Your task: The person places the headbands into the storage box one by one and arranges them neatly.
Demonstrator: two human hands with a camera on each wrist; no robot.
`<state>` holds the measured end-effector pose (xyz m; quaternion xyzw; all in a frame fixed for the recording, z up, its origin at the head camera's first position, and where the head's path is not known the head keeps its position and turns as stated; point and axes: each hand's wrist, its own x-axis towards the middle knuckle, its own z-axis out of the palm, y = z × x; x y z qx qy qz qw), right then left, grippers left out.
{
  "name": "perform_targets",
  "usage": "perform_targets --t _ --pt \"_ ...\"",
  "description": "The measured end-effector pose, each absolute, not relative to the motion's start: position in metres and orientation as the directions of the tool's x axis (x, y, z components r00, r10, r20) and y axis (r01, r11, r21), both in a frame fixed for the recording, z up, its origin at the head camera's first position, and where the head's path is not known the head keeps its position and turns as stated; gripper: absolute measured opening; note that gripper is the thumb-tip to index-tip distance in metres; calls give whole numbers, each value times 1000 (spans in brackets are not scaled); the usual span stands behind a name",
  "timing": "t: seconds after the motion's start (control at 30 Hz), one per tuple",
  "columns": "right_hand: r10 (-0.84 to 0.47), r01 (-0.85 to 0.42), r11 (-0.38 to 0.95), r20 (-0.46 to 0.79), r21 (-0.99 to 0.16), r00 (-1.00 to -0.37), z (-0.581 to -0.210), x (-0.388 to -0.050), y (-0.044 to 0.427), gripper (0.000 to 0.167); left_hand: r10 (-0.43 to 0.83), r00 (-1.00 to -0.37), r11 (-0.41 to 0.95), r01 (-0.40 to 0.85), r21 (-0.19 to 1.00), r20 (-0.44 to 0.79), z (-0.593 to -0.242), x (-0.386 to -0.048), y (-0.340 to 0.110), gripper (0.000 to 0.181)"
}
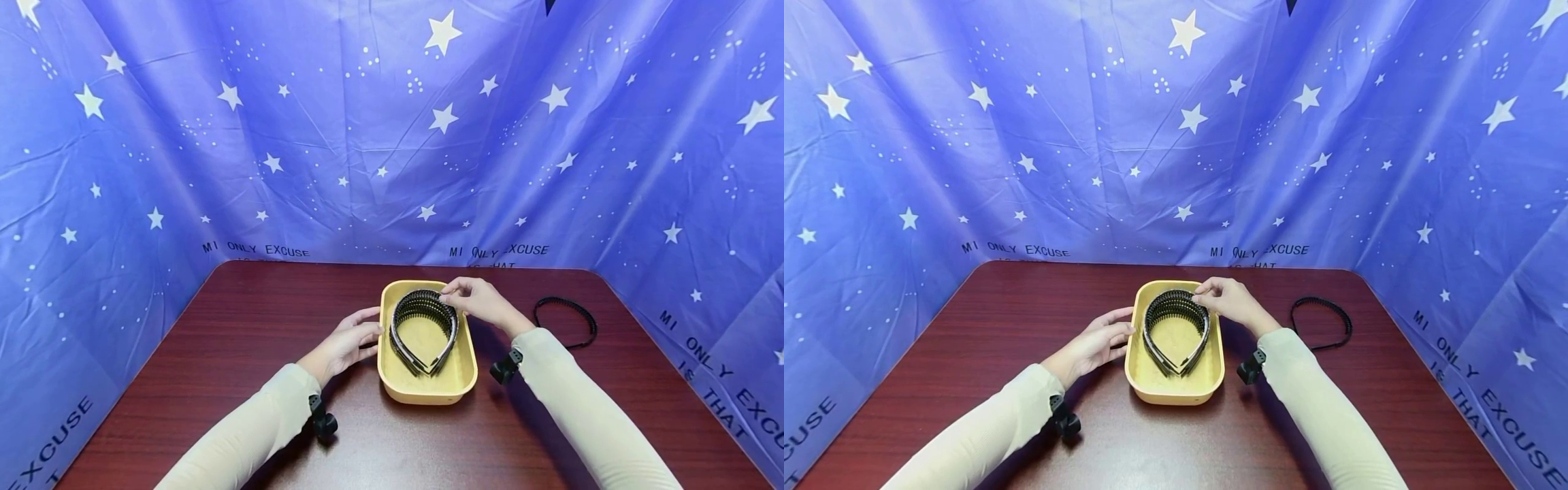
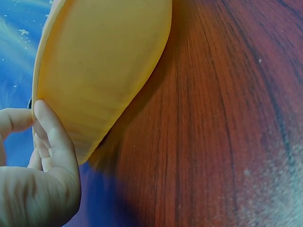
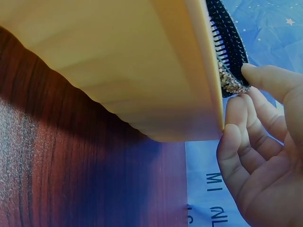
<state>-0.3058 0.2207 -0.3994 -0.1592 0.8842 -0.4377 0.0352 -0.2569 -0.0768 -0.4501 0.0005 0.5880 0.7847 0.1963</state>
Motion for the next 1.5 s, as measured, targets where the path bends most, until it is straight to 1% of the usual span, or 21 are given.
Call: perform_targets --t 0.6,0.87,1.07,1.5 --pt "-324 -251 556 72 -792 -943 -398 -305 222 23 305 -924 -236 -306 922 -229 -451 -257 -77 59" --pt "-305 -238 565 68 -790 -950 -399 -304 228 27 307 -924 -227 -304 925 -228 -450 -257 -77 59" --pt "-292 -238 571 76 -785 -953 -400 -302 236 32 306 -924 -228 -303 925 -227 -451 -257 -77 59" --pt "-260 -236 605 92 -761 -961 -401 -297 267 31 304 -925 -225 -304 926 -230 -451 -257 -77 59"
